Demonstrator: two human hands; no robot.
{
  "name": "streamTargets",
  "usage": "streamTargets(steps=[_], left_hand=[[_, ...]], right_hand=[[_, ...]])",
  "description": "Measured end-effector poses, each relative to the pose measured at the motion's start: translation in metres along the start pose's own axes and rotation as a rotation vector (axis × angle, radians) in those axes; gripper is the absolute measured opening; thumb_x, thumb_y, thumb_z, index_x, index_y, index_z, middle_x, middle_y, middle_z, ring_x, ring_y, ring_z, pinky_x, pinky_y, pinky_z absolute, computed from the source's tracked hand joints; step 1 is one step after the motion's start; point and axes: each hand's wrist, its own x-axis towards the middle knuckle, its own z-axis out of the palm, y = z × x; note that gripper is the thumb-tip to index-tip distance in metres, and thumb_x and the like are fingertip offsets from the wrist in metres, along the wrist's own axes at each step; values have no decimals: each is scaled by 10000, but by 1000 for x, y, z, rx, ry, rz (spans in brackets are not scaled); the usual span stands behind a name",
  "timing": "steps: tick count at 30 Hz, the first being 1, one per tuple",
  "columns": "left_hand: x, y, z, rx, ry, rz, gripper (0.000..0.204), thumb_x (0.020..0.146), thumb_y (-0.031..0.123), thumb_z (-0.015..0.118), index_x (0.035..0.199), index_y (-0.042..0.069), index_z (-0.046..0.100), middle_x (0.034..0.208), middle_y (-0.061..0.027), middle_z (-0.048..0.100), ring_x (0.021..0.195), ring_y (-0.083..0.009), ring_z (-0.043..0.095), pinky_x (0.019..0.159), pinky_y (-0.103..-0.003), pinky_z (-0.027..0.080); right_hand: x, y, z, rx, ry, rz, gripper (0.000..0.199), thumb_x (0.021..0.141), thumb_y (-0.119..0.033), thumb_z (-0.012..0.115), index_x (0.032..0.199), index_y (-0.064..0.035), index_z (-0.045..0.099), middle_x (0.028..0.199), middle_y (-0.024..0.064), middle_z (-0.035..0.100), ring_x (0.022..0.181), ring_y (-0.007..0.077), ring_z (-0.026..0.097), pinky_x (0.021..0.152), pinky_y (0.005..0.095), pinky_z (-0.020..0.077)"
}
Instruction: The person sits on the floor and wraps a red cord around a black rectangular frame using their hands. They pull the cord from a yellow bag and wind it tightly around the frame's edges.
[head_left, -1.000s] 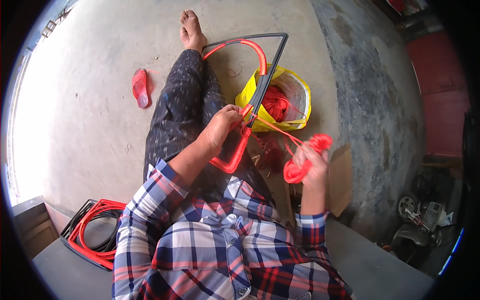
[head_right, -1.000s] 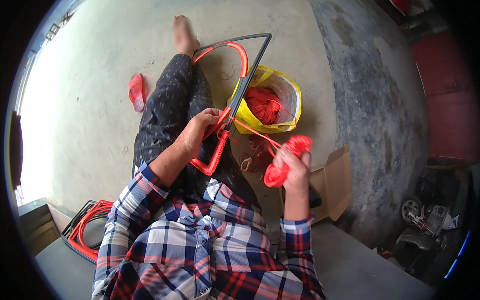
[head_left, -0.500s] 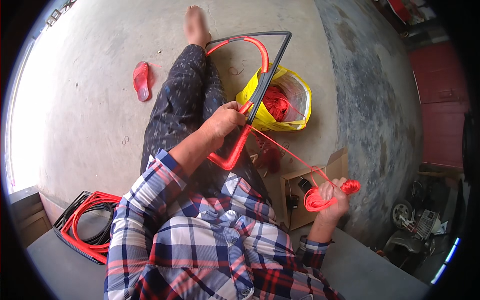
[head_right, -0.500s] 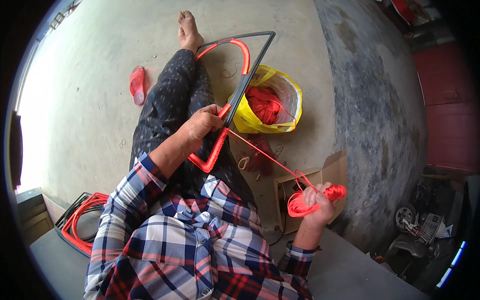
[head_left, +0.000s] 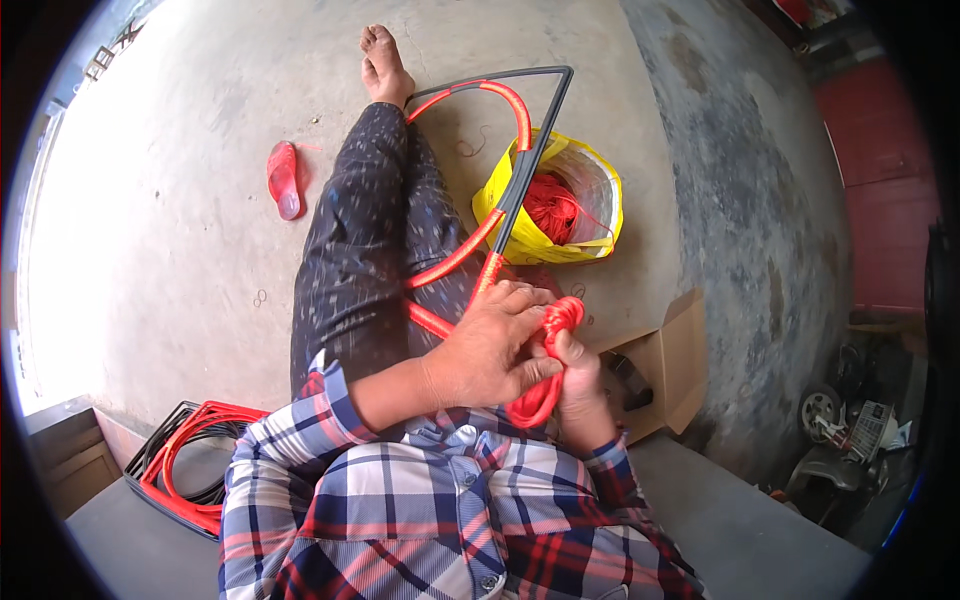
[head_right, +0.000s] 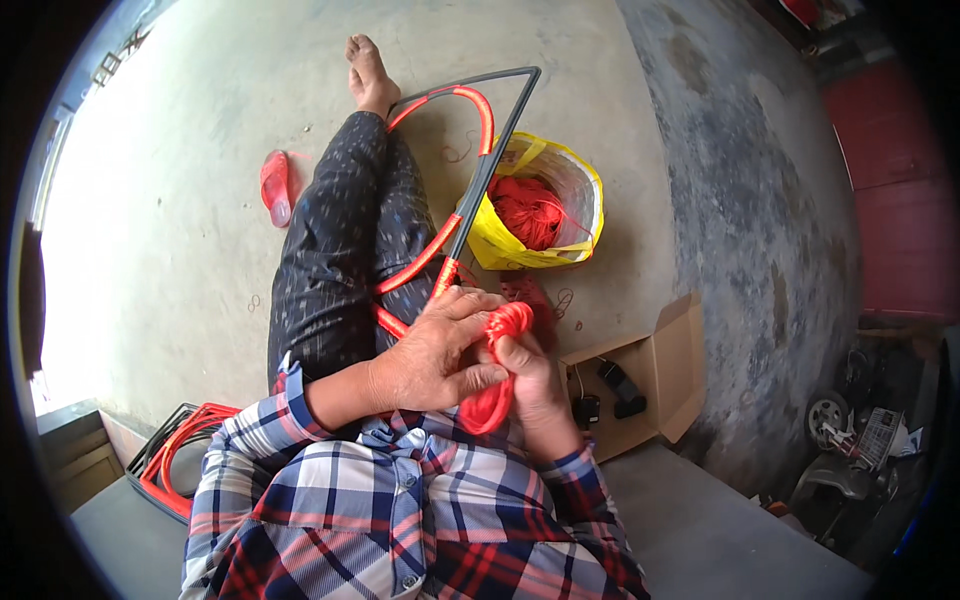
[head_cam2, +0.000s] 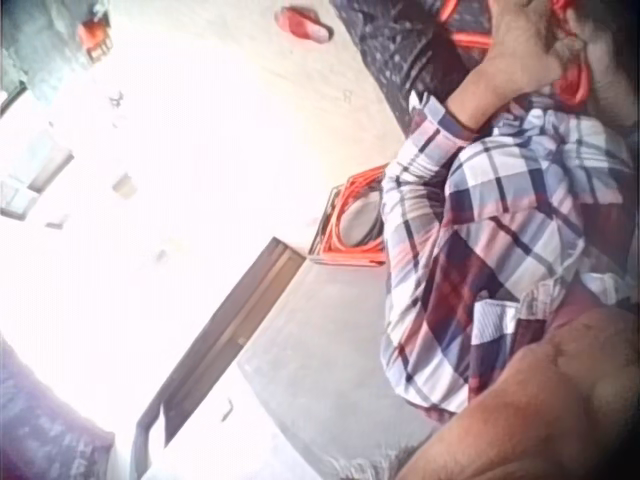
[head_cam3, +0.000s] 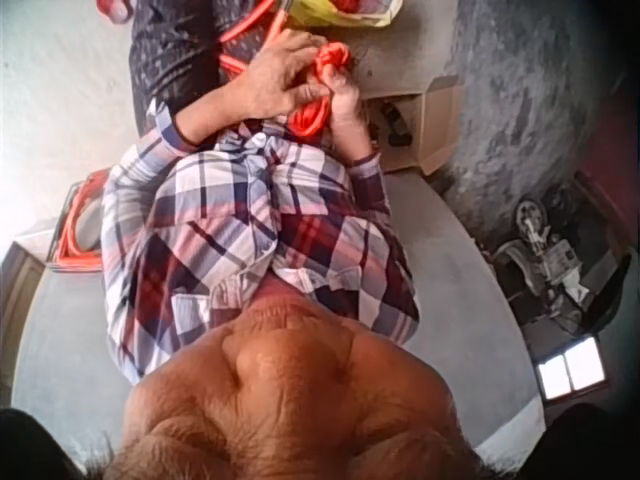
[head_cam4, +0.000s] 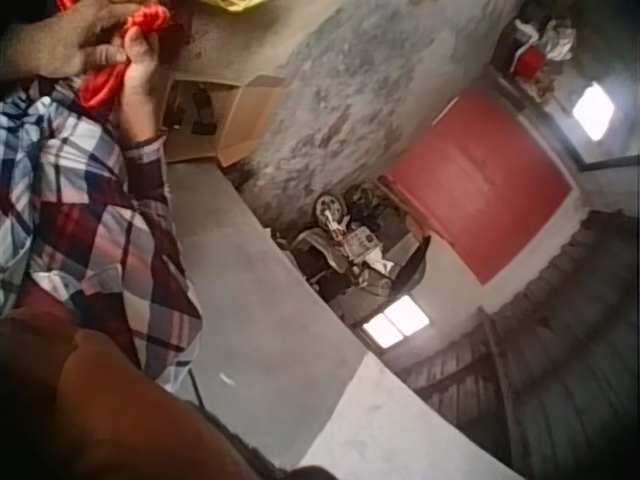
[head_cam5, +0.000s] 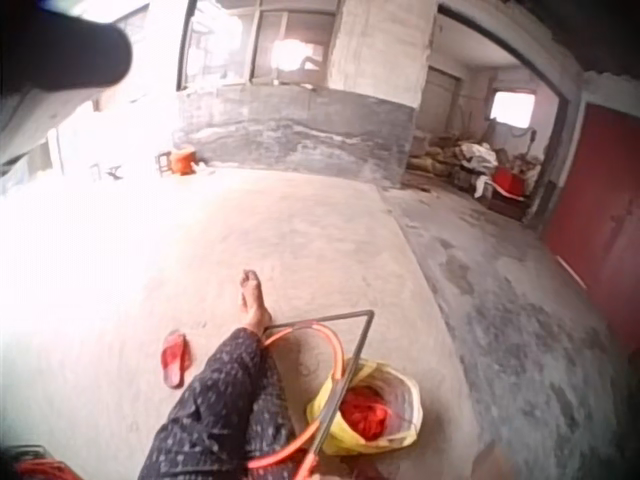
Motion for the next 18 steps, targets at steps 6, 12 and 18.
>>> streamTargets(steps=[6,12,18], left_hand=[[18,6,-47,-1304,212,-437,310,983,73,605,1290,69,564,1133,-56,652,1068,-159,617,962,-331,496],[33,-51,-97,198,169,-36,307,759,-17,675,1026,129,712,960,-53,598,1026,-231,595,856,-356,484],[27,-60,-65,658,-156,-132,373,681,65,680,1053,93,669,880,-83,624,870,-302,644,780,-401,493]], right_hand=[[34,-6,-15,-6,-524,185,823,826,-523,751,1393,-23,425,844,85,609,565,142,525,503,282,421],[105,-35,-55,-112,-220,-130,334,893,-170,701,1181,-8,656,796,6,568,660,100,491,585,255,397],[123,-16,-13,-999,-350,-263,415,766,-77,734,1175,-58,670,1200,96,616,1175,256,555,1025,374,436]])
